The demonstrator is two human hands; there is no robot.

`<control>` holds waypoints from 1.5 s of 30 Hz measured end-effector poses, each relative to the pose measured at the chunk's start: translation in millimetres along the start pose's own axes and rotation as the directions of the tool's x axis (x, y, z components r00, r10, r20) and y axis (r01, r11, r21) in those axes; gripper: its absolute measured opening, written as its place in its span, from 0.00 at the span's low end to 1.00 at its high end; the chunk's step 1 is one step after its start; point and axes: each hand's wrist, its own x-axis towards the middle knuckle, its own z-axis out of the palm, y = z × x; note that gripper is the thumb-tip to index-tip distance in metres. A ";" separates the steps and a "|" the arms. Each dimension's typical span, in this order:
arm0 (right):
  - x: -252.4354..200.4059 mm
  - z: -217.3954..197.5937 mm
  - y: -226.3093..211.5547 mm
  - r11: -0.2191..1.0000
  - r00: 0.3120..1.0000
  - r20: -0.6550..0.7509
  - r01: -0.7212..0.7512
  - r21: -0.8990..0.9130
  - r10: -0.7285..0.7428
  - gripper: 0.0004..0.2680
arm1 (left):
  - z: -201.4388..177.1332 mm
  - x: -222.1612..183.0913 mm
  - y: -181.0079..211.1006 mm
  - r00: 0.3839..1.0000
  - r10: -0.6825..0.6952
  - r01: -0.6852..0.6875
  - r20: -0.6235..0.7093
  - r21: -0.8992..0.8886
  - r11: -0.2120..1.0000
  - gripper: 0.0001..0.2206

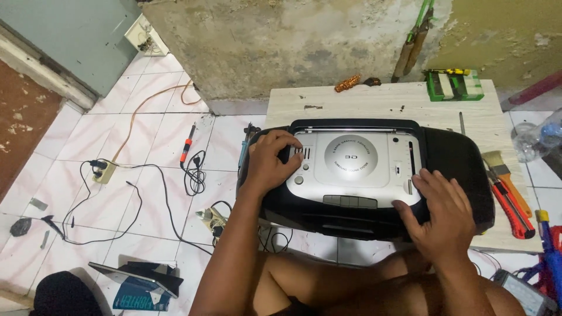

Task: The person reassembles a black boombox on a low table. They open the casing to reach the internal circuit boards, fit the silver CD/radio front panel onto the body, press its buttons, then brush dust off the casing and table with a brush.

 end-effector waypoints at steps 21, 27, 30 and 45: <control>45.6 34.6 -57.1 0.923 0.952 0.039 0.282 0.261 -0.302 0.10 | 6.4 1.9 -4.6 0.986 -0.154 0.148 -0.062 -0.094 0.984 0.10; 109.3 67.3 -93.8 0.944 0.882 0.394 0.145 0.296 -0.259 0.08 | 15.6 4.6 -21.0 0.979 -0.204 0.205 0.013 -0.008 0.979 0.09; 122.5 63.3 -113.2 0.956 0.867 0.444 0.111 0.272 -0.227 0.06 | 9.6 5.1 -15.0 0.973 -0.228 0.230 0.047 -0.052 0.972 0.10; 122.7 35.1 -134.5 0.940 0.903 0.427 -0.104 0.324 -0.047 0.06 | 5.8 2.5 -12.7 0.977 -0.192 0.198 0.093 -0.070 0.978 0.10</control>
